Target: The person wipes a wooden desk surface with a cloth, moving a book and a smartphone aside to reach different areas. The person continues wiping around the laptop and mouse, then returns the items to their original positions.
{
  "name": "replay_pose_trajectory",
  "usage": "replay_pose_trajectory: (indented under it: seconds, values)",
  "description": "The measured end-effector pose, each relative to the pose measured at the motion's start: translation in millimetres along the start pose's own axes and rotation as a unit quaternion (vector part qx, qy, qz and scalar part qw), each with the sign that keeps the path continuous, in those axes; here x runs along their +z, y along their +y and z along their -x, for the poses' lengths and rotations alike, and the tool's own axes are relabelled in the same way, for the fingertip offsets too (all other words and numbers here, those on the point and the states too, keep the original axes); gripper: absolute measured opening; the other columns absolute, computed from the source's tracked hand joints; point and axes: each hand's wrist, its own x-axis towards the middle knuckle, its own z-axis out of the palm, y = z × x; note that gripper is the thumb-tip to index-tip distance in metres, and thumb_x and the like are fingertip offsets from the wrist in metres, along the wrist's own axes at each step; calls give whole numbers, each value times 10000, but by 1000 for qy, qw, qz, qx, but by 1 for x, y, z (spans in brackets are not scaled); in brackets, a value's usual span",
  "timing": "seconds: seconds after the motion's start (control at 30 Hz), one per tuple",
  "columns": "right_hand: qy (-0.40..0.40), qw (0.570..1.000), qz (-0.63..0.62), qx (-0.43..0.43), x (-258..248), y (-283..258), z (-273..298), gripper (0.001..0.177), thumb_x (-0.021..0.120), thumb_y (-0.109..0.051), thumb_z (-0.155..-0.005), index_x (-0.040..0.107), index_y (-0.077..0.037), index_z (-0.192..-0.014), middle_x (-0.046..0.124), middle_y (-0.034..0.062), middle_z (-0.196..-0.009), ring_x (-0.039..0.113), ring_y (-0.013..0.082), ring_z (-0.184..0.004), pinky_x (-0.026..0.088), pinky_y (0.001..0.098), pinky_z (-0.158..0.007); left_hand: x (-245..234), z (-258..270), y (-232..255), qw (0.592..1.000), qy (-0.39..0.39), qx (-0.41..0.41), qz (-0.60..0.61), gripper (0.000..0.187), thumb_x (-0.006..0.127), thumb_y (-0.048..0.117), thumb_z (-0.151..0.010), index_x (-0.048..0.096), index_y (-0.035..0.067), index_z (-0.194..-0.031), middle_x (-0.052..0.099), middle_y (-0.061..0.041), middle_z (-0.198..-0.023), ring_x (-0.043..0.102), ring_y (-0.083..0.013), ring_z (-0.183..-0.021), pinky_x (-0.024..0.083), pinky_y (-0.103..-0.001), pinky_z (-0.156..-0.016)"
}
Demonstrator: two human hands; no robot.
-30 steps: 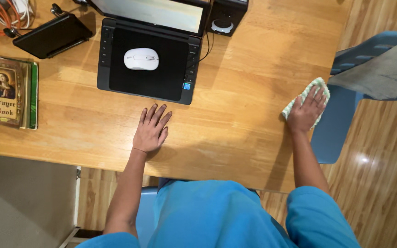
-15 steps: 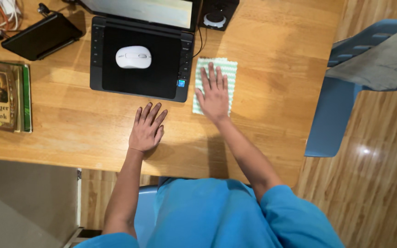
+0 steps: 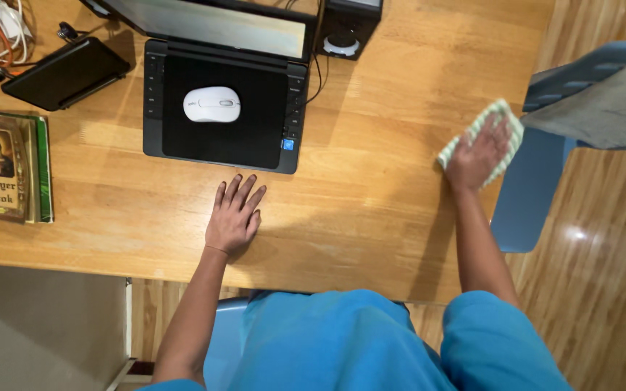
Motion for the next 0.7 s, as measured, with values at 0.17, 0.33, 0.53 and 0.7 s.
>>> replay_pose_trajectory:
  seconds: [0.17, 0.33, 0.53, 0.7]
  values:
    - [-36, 996, -34, -79, 28, -73, -61, 661, 487, -366, -1112, 279, -127, -1692, 177, 154, -1753, 134, 352, -1617, 80, 490, -1310, -5, -3, 1, 1000, -16, -8, 8, 579, 569, 272, -925, 516, 203, -1498, 396, -81, -1620, 307, -333, -1518, 211, -548, -1252]
    - [-66, 979, -46, -187, 44, -139, -135, 618, 477, -336, -1127, 306, -175, -1699, 189, 105, -1761, 142, 350, -1623, 79, 500, -1319, -7, -7, 0, 999, -20, -9, 23, 579, 576, 259, -922, 519, 207, -1495, 404, -74, -1608, 315, -334, -1508, 219, -548, -1239]
    - [-51, 946, -88, -308, 61, -193, -216, 554, 513, -200, -1106, 446, -61, -1639, 291, 153, -1739, 207, 405, -1597, 120, 534, -1303, -8, -11, 1, 999, -17, -22, 28, 550, 594, 259, -927, 531, 219, -1471, 413, -54, -1606, 340, -325, -1501, 233, -550, -1236]
    - [-34, 918, -118, -377, 71, -217, -252, 437, 601, -178, -1002, 611, 6, -1399, 502, 211, -1526, 366, 456, -1443, 247, 536, -1255, -9, -13, 0, 998, -40, -32, 32, 553, 601, 261, -919, 539, 219, -1467, 417, -60, -1602, 342, -328, -1489, 237, -556, -1224]
